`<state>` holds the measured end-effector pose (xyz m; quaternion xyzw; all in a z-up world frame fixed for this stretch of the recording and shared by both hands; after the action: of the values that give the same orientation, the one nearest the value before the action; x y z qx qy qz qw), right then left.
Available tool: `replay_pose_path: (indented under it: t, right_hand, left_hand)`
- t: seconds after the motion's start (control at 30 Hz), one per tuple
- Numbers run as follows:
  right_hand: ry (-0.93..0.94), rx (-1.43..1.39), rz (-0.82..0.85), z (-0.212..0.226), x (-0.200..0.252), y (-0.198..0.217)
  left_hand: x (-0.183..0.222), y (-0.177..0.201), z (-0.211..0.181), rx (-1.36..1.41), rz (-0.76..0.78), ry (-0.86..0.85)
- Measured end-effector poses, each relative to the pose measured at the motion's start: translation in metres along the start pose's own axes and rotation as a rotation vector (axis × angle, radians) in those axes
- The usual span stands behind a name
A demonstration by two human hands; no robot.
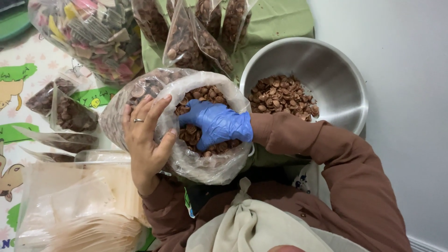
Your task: Transferring chocolate-covered snacks from a large plastic bag into a metal bowl by hand.
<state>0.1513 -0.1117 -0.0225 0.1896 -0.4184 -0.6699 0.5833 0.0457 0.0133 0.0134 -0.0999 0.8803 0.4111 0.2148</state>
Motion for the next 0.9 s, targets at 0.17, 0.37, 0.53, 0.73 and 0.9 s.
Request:
replay_pose_path:
  t: [0.17,0.37,0.53,0.73,0.9]
  right_hand:
    - [-0.09,-0.08,-0.038,-0.016,-0.007,-0.002]
    - [-0.024,-0.219,-0.193,-0.044,-0.022,-0.015]
    - [0.059,-0.308,-0.242,-0.044,-0.014,-0.008]
    - [0.115,-0.509,-0.319,-0.046,-0.01,-0.008]
    - [0.181,-0.925,-0.244,-0.053,-0.006,-0.015]
  left_hand:
    - [-0.001,0.001,0.0,-0.012,-0.002,0.011]
    - [-0.001,0.001,-0.001,-0.01,0.001,0.026]
    - [0.0,0.0,0.001,-0.01,0.005,0.028]
    - [-0.001,0.001,-0.001,-0.007,0.006,0.025]
    - [-0.001,0.001,-0.002,0.005,0.002,0.023]
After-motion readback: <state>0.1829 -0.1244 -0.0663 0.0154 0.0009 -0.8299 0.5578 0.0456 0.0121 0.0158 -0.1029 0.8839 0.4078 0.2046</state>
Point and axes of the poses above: each hand's wrist, its own x-axis away from the middle knuckle, its own y-axis out of the back of the hand, z = x × y, the point moved 5 cm from there along -x, towards the middle knuckle, and after that the axes turned 9 degrees about z, right-handed, at the moved point
